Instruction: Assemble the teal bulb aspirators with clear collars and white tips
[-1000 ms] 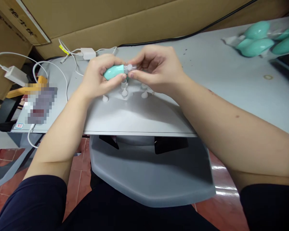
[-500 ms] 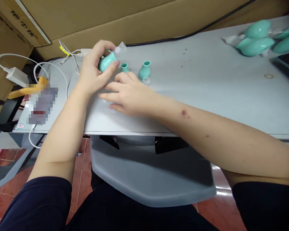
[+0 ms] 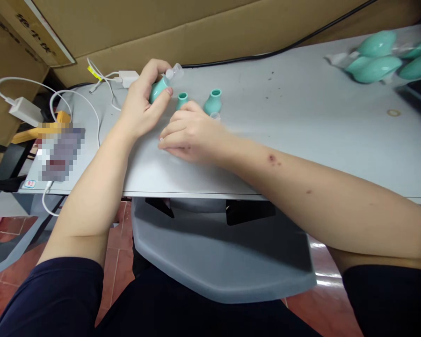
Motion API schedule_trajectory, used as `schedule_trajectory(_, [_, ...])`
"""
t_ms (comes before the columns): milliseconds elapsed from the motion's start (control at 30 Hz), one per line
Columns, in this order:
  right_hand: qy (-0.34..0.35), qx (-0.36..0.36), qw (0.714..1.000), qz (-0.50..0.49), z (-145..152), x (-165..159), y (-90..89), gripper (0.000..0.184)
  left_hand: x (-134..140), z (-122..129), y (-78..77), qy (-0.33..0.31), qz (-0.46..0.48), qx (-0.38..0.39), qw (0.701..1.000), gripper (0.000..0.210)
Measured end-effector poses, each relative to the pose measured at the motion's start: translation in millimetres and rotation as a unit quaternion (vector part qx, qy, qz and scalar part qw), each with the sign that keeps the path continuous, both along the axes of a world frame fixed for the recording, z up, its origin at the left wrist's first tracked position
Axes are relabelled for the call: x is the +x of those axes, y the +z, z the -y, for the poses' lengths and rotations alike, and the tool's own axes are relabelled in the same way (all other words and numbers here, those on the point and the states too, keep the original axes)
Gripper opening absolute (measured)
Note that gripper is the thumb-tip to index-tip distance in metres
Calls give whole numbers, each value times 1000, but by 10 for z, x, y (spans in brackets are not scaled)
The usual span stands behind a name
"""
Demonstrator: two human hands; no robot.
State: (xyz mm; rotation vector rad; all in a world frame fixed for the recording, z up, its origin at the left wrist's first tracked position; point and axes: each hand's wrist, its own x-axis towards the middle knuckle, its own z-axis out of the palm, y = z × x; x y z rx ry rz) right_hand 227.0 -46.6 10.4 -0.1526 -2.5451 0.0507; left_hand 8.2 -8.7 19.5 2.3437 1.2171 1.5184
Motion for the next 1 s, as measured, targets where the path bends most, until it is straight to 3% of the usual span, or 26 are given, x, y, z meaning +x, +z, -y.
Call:
schedule_trajectory(133, [-7,-94,983,-157,-51,149,51,25,-29,1,12,7,-26,15,1000,35])
schedule_trajectory(267, [-12,-183,942,-280,-152,225,76,15,-74,-43,-39,3,-50,36,998,51])
schedule_trajectory(367, [17,-278,881,-383,-242,256,98,35,-120,-74,-62,-4,-75,11,997,60])
schedule_trajectory(433, [-11,-336,866,-370,-312,286,112,48,-143,-81,-60,-4,-82,1,997,57])
schedule_trajectory(567, [-53,-351,849,-391,-471,330,92,70,-139,-55,-29,-12,-60,15,998,42])
schedule_trajectory(733, [15,-388,828,-404,-565,315,25,52,-90,45,30,-2,-92,-5,996,47])
schedule_trajectory(1000, [-23,-420,822,-384,-485,275,54,64,-62,124,32,-4,-149,-6,989,51])
